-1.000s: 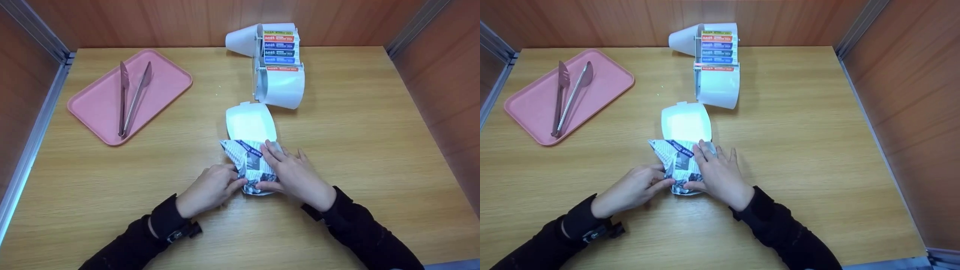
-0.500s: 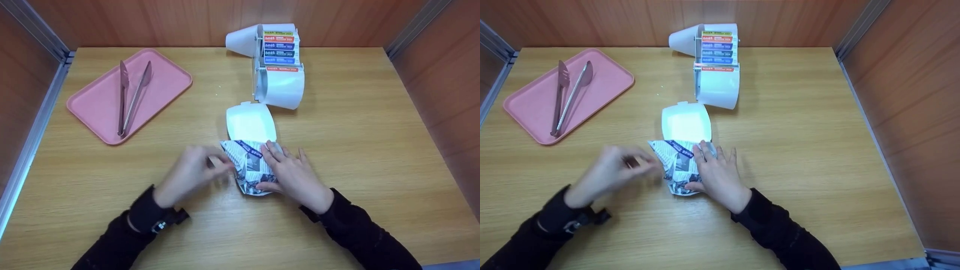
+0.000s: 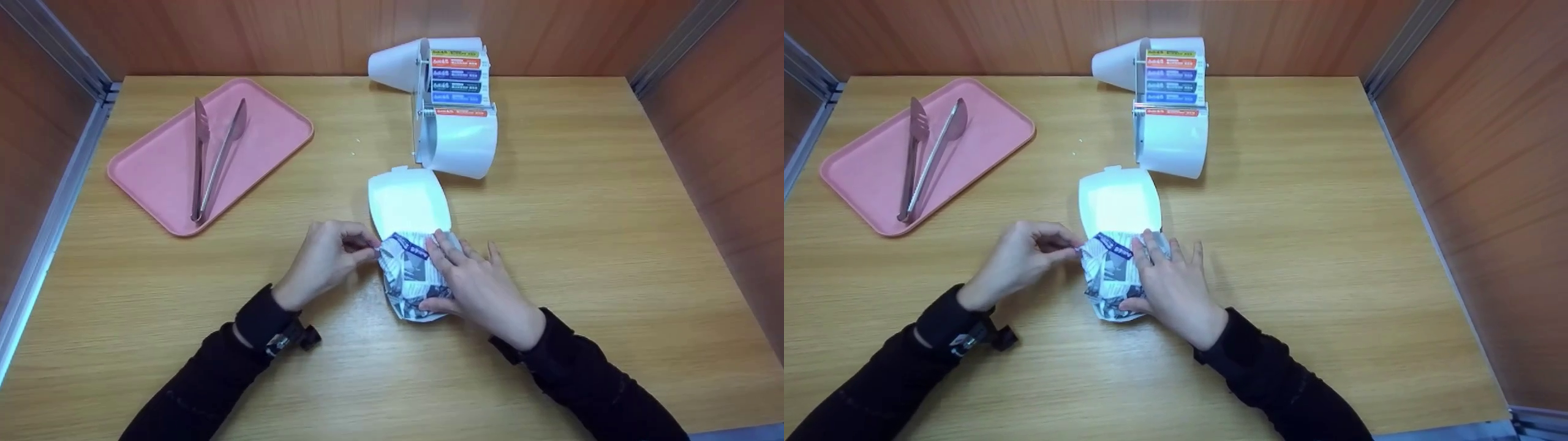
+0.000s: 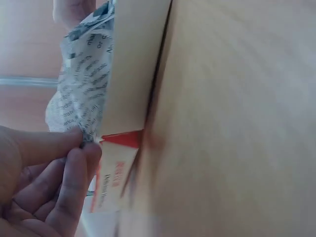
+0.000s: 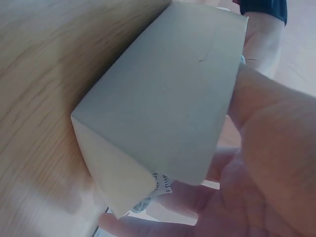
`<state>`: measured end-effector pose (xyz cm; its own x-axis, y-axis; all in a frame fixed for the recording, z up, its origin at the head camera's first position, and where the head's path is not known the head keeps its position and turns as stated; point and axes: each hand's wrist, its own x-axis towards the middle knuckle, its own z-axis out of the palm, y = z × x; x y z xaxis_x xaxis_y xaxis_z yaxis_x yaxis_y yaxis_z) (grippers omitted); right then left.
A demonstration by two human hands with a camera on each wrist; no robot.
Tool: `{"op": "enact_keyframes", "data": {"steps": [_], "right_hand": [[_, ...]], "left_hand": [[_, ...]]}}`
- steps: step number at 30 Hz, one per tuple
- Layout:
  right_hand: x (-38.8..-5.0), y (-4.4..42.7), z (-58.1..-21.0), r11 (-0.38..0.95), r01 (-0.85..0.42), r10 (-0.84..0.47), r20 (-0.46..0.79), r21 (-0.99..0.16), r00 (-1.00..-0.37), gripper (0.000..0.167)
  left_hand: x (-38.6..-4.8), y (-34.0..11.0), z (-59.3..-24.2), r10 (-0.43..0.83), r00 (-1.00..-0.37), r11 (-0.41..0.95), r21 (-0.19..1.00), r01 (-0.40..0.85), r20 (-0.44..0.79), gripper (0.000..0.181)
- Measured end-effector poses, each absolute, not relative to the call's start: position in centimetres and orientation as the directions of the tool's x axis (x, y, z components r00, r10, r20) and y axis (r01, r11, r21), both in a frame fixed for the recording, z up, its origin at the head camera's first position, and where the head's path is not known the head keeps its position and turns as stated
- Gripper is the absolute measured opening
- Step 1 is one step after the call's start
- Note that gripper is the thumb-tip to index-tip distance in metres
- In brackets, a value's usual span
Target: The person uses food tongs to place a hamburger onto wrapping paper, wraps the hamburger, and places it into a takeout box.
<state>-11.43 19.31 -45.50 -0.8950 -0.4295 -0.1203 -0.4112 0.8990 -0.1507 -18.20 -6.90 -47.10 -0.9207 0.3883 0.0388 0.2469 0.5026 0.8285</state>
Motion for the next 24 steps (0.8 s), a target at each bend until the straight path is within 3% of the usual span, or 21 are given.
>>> {"op": "enact_keyframes", "data": {"steps": [11, 16, 20, 24], "right_hand": [[-11.4, 19.3, -45.3, 0.915, -0.373, -0.397, -0.172, -0.156, -0.902, 0.104], [-11.4, 19.4, -45.4, 0.894, -0.363, -0.420, -0.203, -0.264, -0.885, 0.103], [-11.4, 19.4, -45.3, 0.874, -0.351, -0.434, -0.217, -0.336, -0.874, 0.101], [-11.5, 19.5, -45.5, 0.865, -0.379, -0.452, -0.184, -0.327, -0.873, 0.099]], "left_hand": [[-18.6, -6.9, -48.3, 0.495, -0.868, 0.438, 0.874, 0.211, -0.039, 0.019], [-18.7, -6.4, -48.9, 0.484, -0.875, 0.364, 0.914, 0.180, -0.021, 0.017], [-18.4, -6.2, -49.0, 0.488, -0.873, 0.373, 0.898, 0.235, 0.026, 0.017], [-18.3, -5.9, -48.8, 0.497, -0.866, 0.395, 0.874, 0.282, 0.055, 0.015]]}}
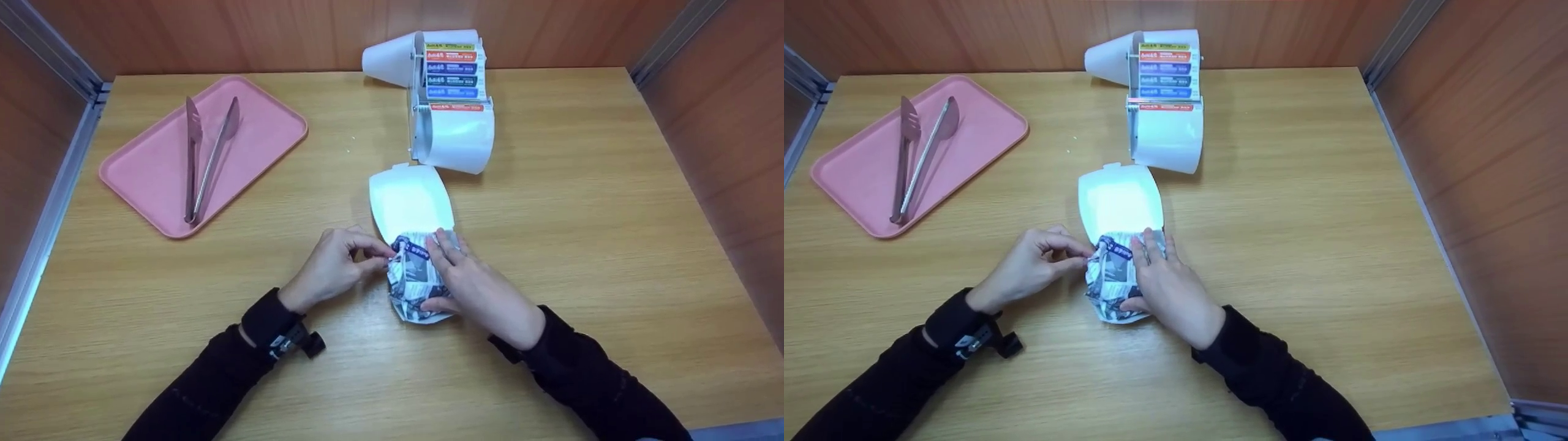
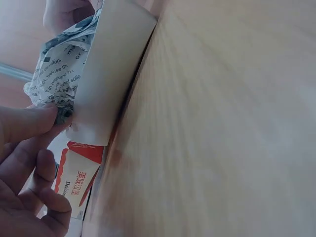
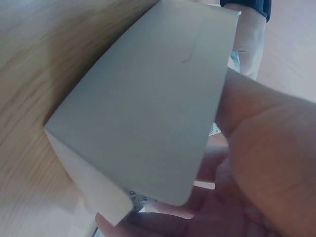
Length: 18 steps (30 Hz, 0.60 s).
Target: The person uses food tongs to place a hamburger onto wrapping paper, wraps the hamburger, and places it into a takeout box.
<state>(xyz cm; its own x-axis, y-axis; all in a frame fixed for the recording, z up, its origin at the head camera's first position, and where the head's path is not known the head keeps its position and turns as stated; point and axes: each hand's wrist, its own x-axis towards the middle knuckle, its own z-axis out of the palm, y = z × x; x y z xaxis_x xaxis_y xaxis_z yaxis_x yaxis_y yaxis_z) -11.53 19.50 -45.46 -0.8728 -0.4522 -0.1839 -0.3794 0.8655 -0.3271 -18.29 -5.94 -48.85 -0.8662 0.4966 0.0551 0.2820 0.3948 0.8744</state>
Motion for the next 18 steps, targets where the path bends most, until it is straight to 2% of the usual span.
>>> {"op": "enact_keyframes", "data": {"steps": [6, 11, 13, 18], "right_hand": [[-11.5, 19.7, -45.6, 0.842, -0.427, -0.485, -0.113, -0.329, -0.867, 0.097], [-11.9, 20.2, -46.8, 0.833, -0.438, -0.496, -0.105, -0.338, -0.862, 0.103], [-11.9, 20.2, -46.8, 0.832, -0.440, -0.496, -0.100, -0.338, -0.862, 0.103], [-11.5, 19.6, -45.7, 0.840, -0.425, -0.483, -0.108, -0.337, -0.869, 0.096]], "left_hand": [[-17.7, -5.4, -48.6, 0.445, -0.893, 0.359, 0.902, 0.240, 0.060, 0.016], [-17.4, -4.5, -48.4, 0.389, -0.920, 0.303, 0.935, 0.184, 0.055, 0.012], [-17.6, -4.3, -48.2, 0.394, -0.917, 0.324, 0.925, 0.195, 0.055, 0.009], [-17.9, -4.4, -47.8, 0.436, -0.900, 0.498, 0.838, 0.224, -0.018, 0.008]]}}
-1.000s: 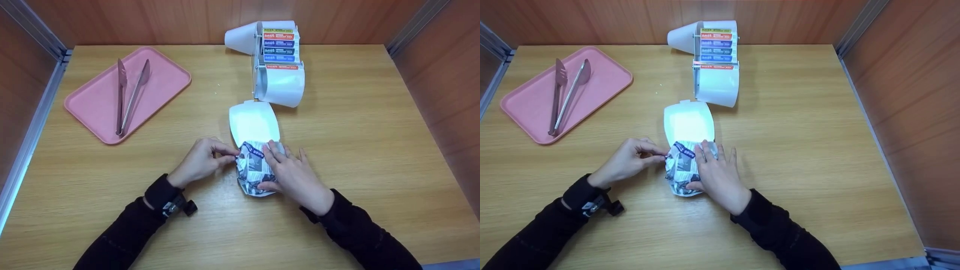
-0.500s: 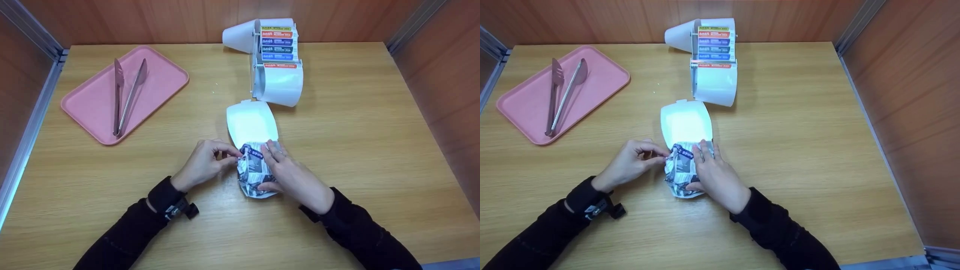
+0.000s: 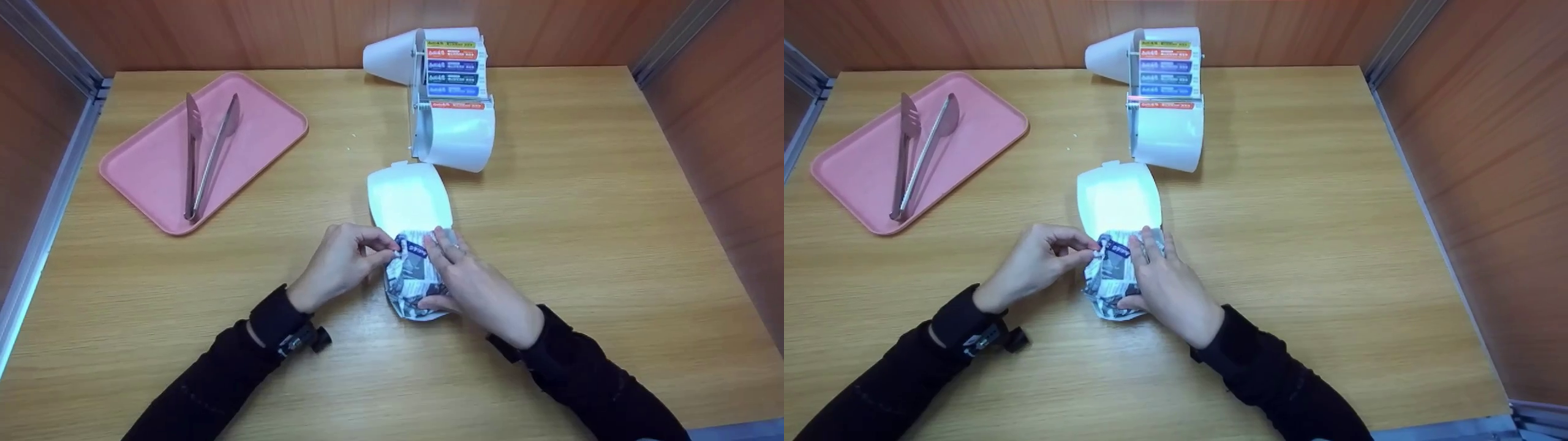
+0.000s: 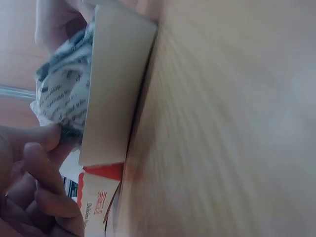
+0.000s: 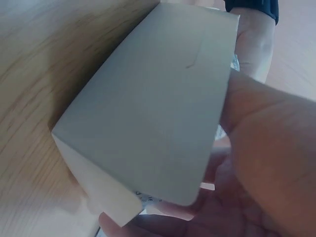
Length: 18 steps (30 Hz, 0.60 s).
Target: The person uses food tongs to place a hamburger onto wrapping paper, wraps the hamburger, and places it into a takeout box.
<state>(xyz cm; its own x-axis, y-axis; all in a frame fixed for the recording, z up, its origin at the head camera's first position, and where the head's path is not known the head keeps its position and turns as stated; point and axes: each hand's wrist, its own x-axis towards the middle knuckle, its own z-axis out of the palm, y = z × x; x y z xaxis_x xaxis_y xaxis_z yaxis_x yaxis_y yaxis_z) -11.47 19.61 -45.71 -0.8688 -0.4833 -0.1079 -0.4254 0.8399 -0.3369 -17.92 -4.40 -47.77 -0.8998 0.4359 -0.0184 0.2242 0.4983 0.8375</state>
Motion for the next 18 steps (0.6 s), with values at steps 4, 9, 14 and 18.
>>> {"op": "enact_keyframes", "data": {"steps": [4, 9, 14, 18], "right_hand": [[-11.44, 19.51, -45.65, 0.843, -0.423, -0.484, -0.127, -0.332, -0.866, 0.097], [-11.56, 19.69, -45.37, 0.844, -0.409, -0.480, -0.149, -0.347, -0.865, 0.098], [-11.65, 19.92, -45.38, 0.832, -0.423, -0.495, -0.135, -0.359, -0.858, 0.098], [-11.66, 19.95, -45.44, 0.829, -0.427, -0.497, -0.126, -0.362, -0.858, 0.098]], "left_hand": [[-17.85, -4.83, -47.63, 0.481, -0.876, 0.597, 0.738, 0.314, -0.016, 0.011], [-17.64, -5.06, -47.75, 0.538, -0.835, 0.631, 0.602, 0.490, 0.115, 0.014], [-17.70, -5.04, -47.90, 0.512, -0.856, 0.671, 0.588, 0.452, 0.074, 0.014], [-17.70, -4.84, -47.85, 0.488, -0.873, 0.687, 0.621, 0.378, -0.009, 0.015]]}}
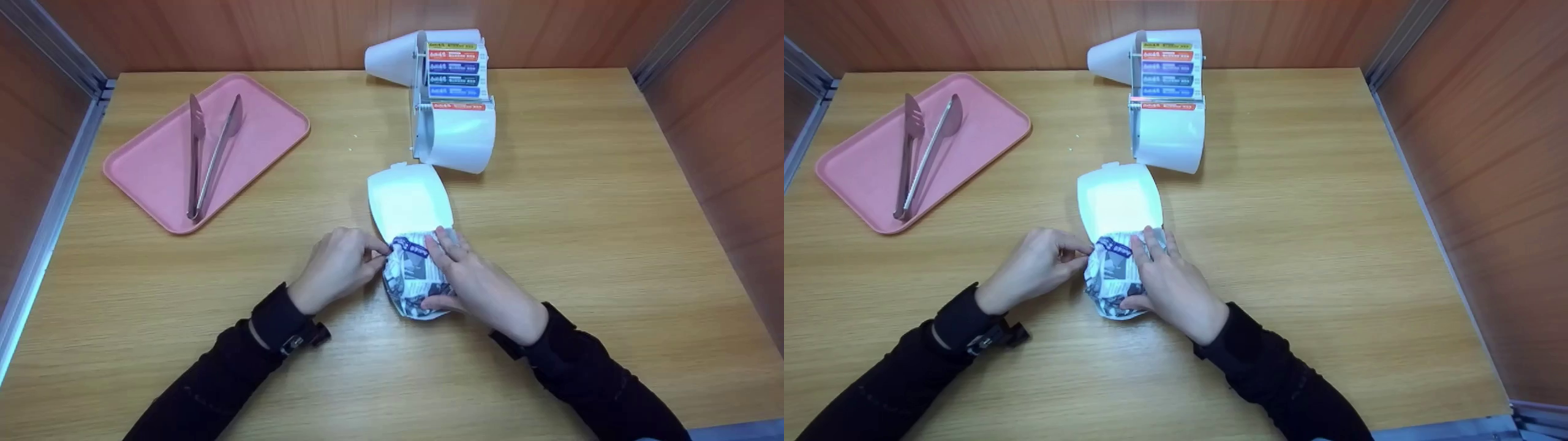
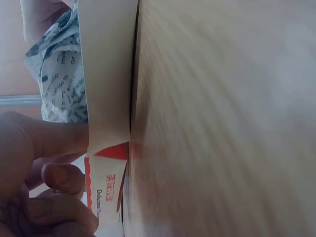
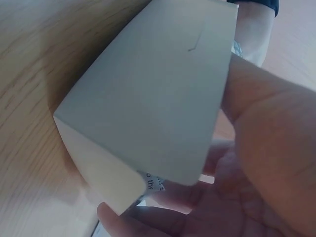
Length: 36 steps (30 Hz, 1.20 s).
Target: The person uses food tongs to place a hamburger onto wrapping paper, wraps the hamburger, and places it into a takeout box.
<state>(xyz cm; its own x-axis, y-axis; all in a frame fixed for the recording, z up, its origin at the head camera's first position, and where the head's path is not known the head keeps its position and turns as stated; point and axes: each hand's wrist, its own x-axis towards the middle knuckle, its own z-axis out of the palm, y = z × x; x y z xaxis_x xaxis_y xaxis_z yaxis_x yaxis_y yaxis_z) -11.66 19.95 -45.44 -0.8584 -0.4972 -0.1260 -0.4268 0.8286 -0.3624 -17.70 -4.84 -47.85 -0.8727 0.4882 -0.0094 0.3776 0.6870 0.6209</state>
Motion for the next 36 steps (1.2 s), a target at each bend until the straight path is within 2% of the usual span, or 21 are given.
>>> {"op": "enact_keyframes", "data": {"steps": [3, 7, 10, 13, 17, 25, 30, 33, 36], "right_hand": [[-11.7, 19.9, -45.4, 0.840, -0.405, -0.481, -0.149, -0.362, -0.864, 0.099], [-11.6, 19.8, -45.3, 0.855, -0.370, -0.455, -0.184, -0.362, -0.871, 0.100], [-11.6, 19.7, -45.2, 0.862, -0.357, -0.443, -0.193, -0.359, -0.875, 0.100], [-11.6, 19.7, -45.3, 0.862, -0.362, -0.446, -0.189, -0.356, -0.875, 0.100], [-11.5, 19.9, -45.3, 0.849, -0.388, -0.466, -0.164, -0.358, -0.869, 0.101], [-11.7, 20.2, -45.3, 0.826, -0.462, -0.514, -0.094, -0.324, -0.853, 0.101], [-11.7, 20.3, -45.4, 0.812, -0.490, -0.534, -0.063, -0.317, -0.843, 0.103], [-11.7, 20.3, -45.4, 0.810, -0.480, -0.527, -0.059, -0.337, -0.848, 0.106], [-11.7, 20.3, -45.4, 0.816, -0.448, -0.504, -0.069, -0.365, -0.861, 0.111]], "left_hand": [[-17.8, -4.9, -47.7, 0.505, -0.858, 0.667, 0.671, 0.323, -0.090, 0.021], [-18.1, -5.7, -46.8, 0.589, -0.774, 0.604, 0.763, 0.230, -0.234, 0.023], [-18.1, -6.2, -46.3, 0.618, -0.716, 0.582, 0.801, 0.141, -0.324, 0.042], [-17.9, -6.0, -46.2, 0.604, -0.709, 0.592, 0.800, 0.095, -0.363, 0.045], [-17.5, -5.4, -46.7, 0.590, -0.742, 0.608, 0.779, 0.151, -0.318, 0.023], [-16.6, -4.2, -48.0, 0.494, -0.866, 0.703, 0.622, 0.344, -0.079, 0.010], [-16.2, -4.1, -47.9, 0.442, -0.896, 0.714, 0.589, 0.377, 0.039, 0.018], [-16.2, -4.1, -47.7, 0.442, -0.894, 0.686, 0.613, 0.392, 0.076, 0.033], [-16.4, -4.0, -47.6, 0.477, -0.877, 0.655, 0.640, 0.402, 0.063, 0.051]]}}
